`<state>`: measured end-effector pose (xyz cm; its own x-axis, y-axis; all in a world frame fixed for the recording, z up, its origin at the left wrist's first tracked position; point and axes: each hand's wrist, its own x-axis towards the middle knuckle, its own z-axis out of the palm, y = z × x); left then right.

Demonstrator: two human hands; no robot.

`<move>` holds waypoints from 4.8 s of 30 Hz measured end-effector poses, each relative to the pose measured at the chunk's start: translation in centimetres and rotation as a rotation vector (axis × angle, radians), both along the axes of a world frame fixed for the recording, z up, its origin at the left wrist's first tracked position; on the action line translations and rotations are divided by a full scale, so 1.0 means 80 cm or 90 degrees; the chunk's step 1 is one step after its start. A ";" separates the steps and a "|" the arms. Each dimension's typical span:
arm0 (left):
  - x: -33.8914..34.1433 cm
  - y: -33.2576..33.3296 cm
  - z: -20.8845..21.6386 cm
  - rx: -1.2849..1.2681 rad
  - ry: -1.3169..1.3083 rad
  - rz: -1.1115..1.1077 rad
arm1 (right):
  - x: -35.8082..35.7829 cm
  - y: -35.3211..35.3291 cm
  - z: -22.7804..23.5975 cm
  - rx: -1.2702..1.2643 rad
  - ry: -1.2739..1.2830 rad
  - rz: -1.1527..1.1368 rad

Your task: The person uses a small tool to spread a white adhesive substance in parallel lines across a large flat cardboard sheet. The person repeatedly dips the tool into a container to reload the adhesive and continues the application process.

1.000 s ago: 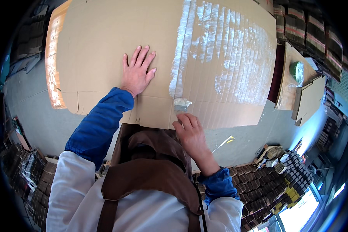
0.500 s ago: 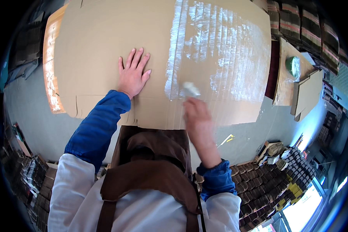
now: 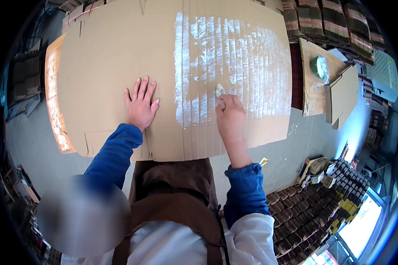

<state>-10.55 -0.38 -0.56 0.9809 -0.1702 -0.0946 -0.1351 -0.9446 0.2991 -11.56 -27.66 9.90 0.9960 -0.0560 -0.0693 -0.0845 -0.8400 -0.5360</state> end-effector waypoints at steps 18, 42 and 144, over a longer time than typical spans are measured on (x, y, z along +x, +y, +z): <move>-0.005 0.003 -0.008 0.012 -0.003 0.003 | 0.022 -0.025 0.011 0.033 -0.017 0.027; -0.006 0.000 -0.011 0.044 -0.015 -0.008 | -0.055 -0.109 0.016 -0.015 0.010 0.079; -0.001 -0.002 0.010 -0.016 0.035 0.005 | 0.214 -0.079 0.082 -0.479 0.036 0.293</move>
